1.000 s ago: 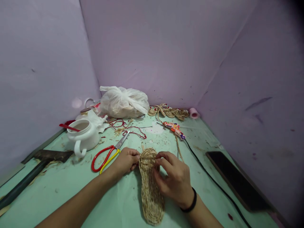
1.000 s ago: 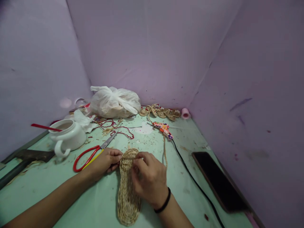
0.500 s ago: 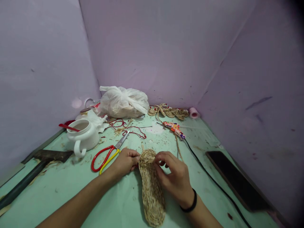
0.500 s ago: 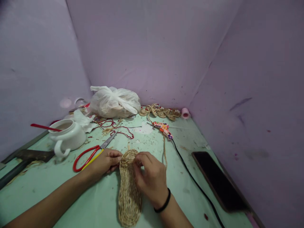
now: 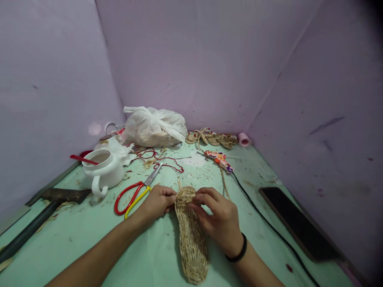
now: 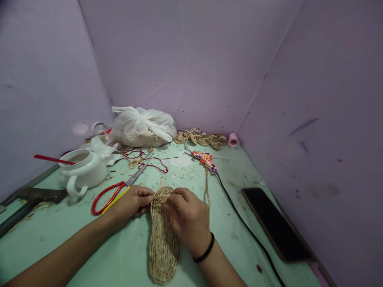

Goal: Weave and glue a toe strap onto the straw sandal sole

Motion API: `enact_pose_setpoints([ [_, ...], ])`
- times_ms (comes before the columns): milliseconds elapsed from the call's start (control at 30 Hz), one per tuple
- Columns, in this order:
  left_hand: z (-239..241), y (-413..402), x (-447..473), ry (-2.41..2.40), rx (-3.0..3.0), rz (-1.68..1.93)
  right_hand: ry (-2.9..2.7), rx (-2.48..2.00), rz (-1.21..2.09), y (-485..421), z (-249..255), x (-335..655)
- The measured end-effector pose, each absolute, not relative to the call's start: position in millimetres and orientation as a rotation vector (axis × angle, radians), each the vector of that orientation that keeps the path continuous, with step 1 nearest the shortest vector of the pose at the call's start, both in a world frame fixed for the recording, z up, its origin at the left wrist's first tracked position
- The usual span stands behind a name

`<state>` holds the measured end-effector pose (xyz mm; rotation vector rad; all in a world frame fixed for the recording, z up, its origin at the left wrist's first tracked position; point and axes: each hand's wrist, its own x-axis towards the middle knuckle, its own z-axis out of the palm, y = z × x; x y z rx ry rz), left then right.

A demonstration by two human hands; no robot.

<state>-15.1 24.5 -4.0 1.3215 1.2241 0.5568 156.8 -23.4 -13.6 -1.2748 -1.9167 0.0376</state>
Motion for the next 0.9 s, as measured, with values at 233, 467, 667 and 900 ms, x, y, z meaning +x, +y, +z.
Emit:
enact_pose_setpoints([
  [233,-5.2,22.3,-12.8,1.241,1.289,0.537,-1.902,-1.278,0.061,-25.8,-13.1,154.9],
  [467,-0.3,20.3,-11.4,1.199,1.286,0.561,-1.851,-1.186,0.215,-23.0,-11.6,157.0],
  [667,-0.1,20.8,-13.1,1.147,1.305,0.563,-1.850,-1.157,0.224,-20.9,-13.3,160.0],
  [900,0.0,21.0,-13.7,1.084,1.303,0.596,-1.790,-1.164,0.228,-22.2,-11.8,158.1],
])
